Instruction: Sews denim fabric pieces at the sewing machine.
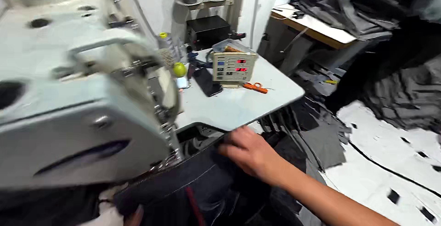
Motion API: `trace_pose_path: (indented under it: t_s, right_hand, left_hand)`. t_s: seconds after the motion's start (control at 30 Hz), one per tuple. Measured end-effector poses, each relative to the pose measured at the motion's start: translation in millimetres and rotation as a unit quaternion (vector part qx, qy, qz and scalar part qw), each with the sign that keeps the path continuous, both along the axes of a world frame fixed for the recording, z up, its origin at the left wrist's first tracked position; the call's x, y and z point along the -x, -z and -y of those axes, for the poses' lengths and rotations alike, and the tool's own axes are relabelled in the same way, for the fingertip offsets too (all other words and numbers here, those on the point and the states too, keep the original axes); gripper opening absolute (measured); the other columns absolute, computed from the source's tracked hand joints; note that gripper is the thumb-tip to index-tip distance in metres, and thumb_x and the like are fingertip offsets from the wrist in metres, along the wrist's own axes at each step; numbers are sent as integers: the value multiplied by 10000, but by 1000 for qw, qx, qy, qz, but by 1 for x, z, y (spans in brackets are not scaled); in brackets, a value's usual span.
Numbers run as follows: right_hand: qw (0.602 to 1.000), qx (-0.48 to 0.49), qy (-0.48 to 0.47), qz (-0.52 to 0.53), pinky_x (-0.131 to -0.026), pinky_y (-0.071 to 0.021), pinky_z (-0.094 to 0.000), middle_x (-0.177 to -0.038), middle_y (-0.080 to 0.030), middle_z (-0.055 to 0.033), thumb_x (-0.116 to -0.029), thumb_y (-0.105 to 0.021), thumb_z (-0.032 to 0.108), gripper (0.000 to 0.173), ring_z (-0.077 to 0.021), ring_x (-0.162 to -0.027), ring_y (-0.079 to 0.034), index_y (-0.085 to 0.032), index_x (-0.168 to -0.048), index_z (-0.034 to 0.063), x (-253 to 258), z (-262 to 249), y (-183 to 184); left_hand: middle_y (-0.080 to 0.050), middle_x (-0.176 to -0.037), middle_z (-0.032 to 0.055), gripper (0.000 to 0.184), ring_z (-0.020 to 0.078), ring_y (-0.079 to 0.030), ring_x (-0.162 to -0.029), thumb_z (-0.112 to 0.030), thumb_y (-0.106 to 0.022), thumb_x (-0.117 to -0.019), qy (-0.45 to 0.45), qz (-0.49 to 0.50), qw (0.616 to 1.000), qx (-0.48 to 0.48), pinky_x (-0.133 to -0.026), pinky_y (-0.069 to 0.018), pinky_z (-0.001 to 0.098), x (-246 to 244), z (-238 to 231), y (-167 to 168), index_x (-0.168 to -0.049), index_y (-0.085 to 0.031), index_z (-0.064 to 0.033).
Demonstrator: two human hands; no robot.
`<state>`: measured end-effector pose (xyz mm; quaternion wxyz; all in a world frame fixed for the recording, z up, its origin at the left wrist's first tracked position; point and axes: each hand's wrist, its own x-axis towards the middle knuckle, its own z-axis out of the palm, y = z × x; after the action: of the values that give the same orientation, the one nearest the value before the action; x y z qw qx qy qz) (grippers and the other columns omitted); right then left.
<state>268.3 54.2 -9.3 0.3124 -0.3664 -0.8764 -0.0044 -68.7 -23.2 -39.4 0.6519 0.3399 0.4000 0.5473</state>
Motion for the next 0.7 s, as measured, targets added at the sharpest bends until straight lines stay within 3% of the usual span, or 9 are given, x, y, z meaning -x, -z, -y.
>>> trace_pose_path:
  t_s: [0.1,0.17,0.27,0.33,0.43,0.47,0.57,0.6,0.7]
  right_hand:
    - [976,-18,-211,52,-834,-534,-415,-957,-660,-75,-1052,-516,147,185,-256,-938,-649,-698,-1062,184,32,33,-4]
    - [955,-39,-274,108,-838,-484,-372,-947,-632,-43,-1055,-513,148,218,-225,-926,-608,-718,-1088,217,45,40,14]
    - [958,-71,-253,116,-779,-454,-354,-915,-588,-43,-1085,-439,156,352,-223,-841,-573,-594,-1385,257,59,38,19]
    - [972,-98,-193,88,-796,-477,-368,-899,-604,-53,-1085,-408,123,376,-234,-824,-591,-529,-1431,202,63,33,7]
    - [984,-146,-101,30,-715,-477,-392,-802,-585,-83,-1058,-451,94,331,-254,-732,-579,-636,-1330,132,61,12,-10]
    - [983,-163,-77,15,-719,-484,-389,-835,-603,-97,-1040,-486,85,303,-260,-765,-590,-688,-1261,132,59,4,-13]
    - [985,-163,-53,1,-870,-452,-398,-1074,-624,-153,-1013,-528,56,263,-305,-1014,-572,-725,-1169,130,62,-11,-18]
    - [986,-155,-62,-1,-858,-506,-384,-1066,-663,-149,-1008,-526,48,260,-293,-1017,-622,-734,-1146,120,66,-12,-20]
    - [993,-49,-90,-65,-736,-554,-259,-894,-726,-68,-1008,-545,103,222,-152,-844,-686,-765,-1042,105,81,-10,-15]
  left_hand:
    - [-783,-1013,-15,271,89,-739,-957,-306,-501,-1058,-14,16,998,63,-881,-617,331,-12,0,-15,-1057,-751,-200]
    - [-776,-1010,33,282,140,-746,-943,-381,-624,-996,-10,35,996,86,-861,-627,377,-12,-4,-12,-1106,-721,-140]
    - [-767,-1027,56,296,157,-740,-970,-324,-549,-1028,18,49,994,97,-889,-618,389,-8,-8,-12,-1160,-664,-85]
    - [-765,-1025,64,294,158,-736,-977,-259,-458,-1052,23,53,992,113,-897,-614,385,-7,-7,-14,-1158,-658,-72]
    - [-761,-1055,67,329,156,-732,-1011,-214,-360,-1088,36,61,990,125,-922,-607,376,-3,-6,-15,-1184,-638,-68]
    - [-758,-1062,66,329,157,-729,-1019,-213,-359,-1087,37,62,989,127,-926,-605,377,-1,-6,-14,-1192,-634,-66]
    - [-754,-1069,64,332,156,-725,-1030,-225,-362,-1091,43,70,988,128,-934,-600,378,1,-5,-12,-1190,-637,-68]
    - [-753,-1069,65,329,156,-724,-1029,-226,-366,-1090,46,78,988,128,-935,-599,376,2,-5,-12,-1187,-639,-70]
    - [-755,-1065,54,307,142,-723,-1027,-237,-394,-1078,49,80,988,122,-938,-595,361,5,-7,-10,-1160,-647,-84]
